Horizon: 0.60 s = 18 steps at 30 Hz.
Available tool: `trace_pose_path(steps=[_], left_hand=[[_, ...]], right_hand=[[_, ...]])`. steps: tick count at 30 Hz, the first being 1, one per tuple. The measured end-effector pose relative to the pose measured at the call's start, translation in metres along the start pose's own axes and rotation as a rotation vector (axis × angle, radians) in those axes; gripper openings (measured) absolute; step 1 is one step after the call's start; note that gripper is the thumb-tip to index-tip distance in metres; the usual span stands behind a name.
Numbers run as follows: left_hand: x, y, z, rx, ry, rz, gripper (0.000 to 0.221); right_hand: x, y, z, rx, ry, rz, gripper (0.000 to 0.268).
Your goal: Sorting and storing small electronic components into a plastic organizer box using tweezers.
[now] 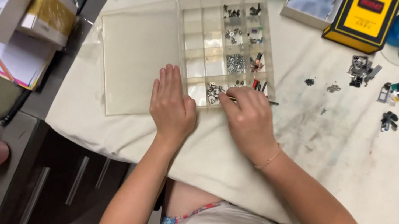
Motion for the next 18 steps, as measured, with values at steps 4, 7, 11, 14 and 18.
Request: trace_pose_path(steps=[4,7,11,14,18], left_hand=[[-0.001,-0.003,-0.002,0.015,-0.017,-0.014,0.073],[-0.003,-0.001,-0.004,-0.038,-0.012,0.046,0.072],[-0.004,0.005,-0.009,-0.073,-0.033,0.077,0.070],[-0.005,0.016,-0.011,-0.112,-0.055,0.075,0.069],[-0.005,0.026,-0.014,-0.130,-0.088,0.050,0.070]], right_hand=[[-0.006,0.002,-0.008,-0.027,0.072,-0.042,0.014],[-0.031,0.005,-0.022,0.128,-0.178,0.019,0.022],[-0.087,0.009,-0.039,0.471,-0.606,0.011,0.028],[-0.126,0.028,-0.045,0.611,-0.859,-0.023,0.029],[-0.176,0.051,-0.042,0.536,-1.285,-0.266,0.025]])
Point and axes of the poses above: each hand's wrist, its own y-axis away from the middle knuckle, its own x-axis out of the palm, z = x × y, the point moved 4 cm from there along -y, towards the middle knuckle, and after that the axes turned 14 degrees about y, right-handed, at the moved point
